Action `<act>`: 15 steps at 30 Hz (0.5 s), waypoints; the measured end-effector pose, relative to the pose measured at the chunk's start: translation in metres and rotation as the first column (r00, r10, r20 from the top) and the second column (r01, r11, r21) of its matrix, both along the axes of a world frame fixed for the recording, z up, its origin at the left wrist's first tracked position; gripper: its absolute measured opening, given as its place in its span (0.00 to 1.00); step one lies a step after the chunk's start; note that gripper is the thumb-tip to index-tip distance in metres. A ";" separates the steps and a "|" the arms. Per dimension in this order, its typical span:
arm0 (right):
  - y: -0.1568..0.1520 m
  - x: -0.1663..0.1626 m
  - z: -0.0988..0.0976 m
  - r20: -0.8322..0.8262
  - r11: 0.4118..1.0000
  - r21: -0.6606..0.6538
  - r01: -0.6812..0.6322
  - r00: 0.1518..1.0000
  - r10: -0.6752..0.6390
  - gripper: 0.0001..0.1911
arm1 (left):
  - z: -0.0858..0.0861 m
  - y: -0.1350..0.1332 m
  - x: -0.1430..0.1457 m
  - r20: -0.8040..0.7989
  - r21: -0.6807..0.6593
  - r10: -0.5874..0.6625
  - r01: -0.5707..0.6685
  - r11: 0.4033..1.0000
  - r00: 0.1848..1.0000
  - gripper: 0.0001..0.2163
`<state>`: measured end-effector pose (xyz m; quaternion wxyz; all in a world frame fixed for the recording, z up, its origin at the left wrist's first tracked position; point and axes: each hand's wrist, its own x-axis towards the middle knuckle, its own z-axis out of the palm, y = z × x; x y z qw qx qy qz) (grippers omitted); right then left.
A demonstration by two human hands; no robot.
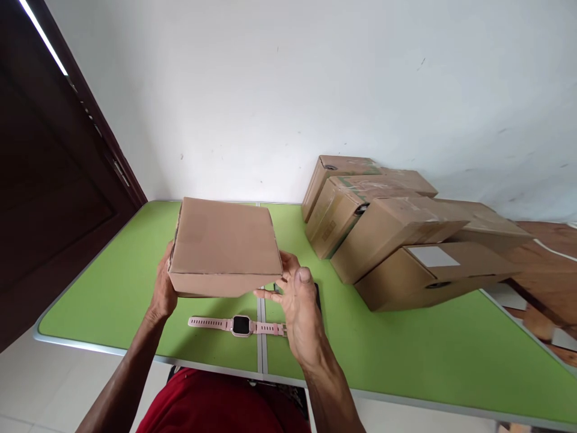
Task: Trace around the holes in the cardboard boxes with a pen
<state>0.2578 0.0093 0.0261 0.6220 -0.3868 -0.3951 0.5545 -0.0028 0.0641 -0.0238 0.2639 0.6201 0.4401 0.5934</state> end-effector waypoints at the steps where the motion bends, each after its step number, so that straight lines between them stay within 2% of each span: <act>1: -0.001 0.003 -0.001 0.056 1.000 -0.023 -0.014 0.998 0.015 0.38 | 0.002 0.000 0.000 -0.023 -0.007 -0.016 0.016 1.000 1.000 0.36; 4: -0.003 0.007 -0.009 0.177 0.993 -0.104 -0.058 0.981 0.075 0.36 | 0.006 0.000 -0.002 -0.091 -0.030 -0.062 0.060 0.998 0.994 0.36; 10: -0.006 0.004 -0.026 0.125 0.957 -0.288 -0.029 0.990 0.067 0.43 | 0.008 0.002 -0.011 -0.198 -0.070 -0.187 0.176 0.982 0.962 0.49; 15: -0.004 0.004 -0.023 0.080 0.973 -0.229 -0.019 0.996 0.038 0.42 | 0.006 0.002 -0.010 -0.257 -0.097 -0.312 0.296 0.950 0.915 0.57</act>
